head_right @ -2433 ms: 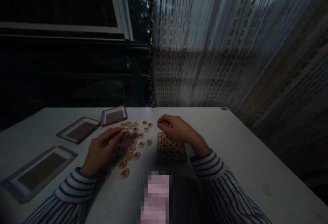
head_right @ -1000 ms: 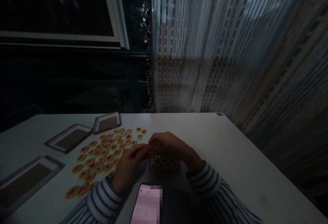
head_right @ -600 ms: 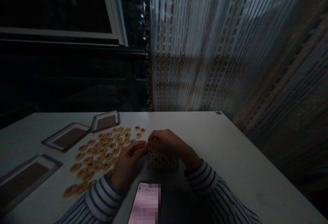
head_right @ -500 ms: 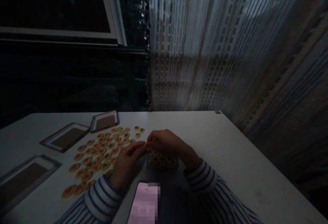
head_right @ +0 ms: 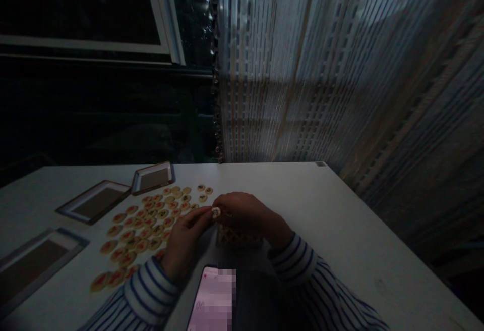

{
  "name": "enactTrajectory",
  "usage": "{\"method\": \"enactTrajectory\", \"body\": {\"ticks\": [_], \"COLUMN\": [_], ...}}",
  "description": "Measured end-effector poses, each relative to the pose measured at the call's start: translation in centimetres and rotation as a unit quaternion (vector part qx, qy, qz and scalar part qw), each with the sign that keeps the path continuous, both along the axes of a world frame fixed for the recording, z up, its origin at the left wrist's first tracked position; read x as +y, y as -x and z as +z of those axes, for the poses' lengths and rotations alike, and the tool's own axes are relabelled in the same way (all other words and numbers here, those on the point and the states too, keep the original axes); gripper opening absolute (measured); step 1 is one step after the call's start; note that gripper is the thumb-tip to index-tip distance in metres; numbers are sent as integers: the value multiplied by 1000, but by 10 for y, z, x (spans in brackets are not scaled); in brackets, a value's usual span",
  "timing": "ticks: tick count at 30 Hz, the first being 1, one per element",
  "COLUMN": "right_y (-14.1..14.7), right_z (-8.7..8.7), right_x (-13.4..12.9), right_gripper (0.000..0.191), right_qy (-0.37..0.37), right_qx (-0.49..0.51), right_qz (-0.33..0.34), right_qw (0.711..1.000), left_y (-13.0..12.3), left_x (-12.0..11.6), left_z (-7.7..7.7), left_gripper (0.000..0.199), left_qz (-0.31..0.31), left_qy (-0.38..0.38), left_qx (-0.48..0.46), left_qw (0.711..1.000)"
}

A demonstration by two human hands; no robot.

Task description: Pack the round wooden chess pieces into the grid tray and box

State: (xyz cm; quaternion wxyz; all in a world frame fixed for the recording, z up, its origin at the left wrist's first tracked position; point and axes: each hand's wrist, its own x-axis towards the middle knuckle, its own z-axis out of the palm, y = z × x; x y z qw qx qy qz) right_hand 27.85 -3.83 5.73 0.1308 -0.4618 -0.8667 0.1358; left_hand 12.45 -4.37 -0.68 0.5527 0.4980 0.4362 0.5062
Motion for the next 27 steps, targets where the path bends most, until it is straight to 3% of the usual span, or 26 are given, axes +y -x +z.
{"method": "enactTrajectory", "body": {"ticks": [9,15,21,27], "right_y": [0,-9,-31,-51], "right_z": [-4,-3,0,-3], "right_x": [3,5,8,13], "right_gripper": [26,24,31,28], "right_qy": [-53,-57,-74,-54], "right_qx": [-16,-47,-60,-98], "right_qz": [35,1,-43,-78], "right_qw": [998,997,994,991], "left_y": [-1,-1,2,4], "left_x": [1,0,2,1], "left_z": [-2,-6,-19,-22], "left_gripper": [26,23,23,23], "left_qz": [19,17,4,-14], "left_qy": [-6,-51,-180,-230], "left_qx": [18,106,248,323], "left_qw": [1000,993,952,918]}}
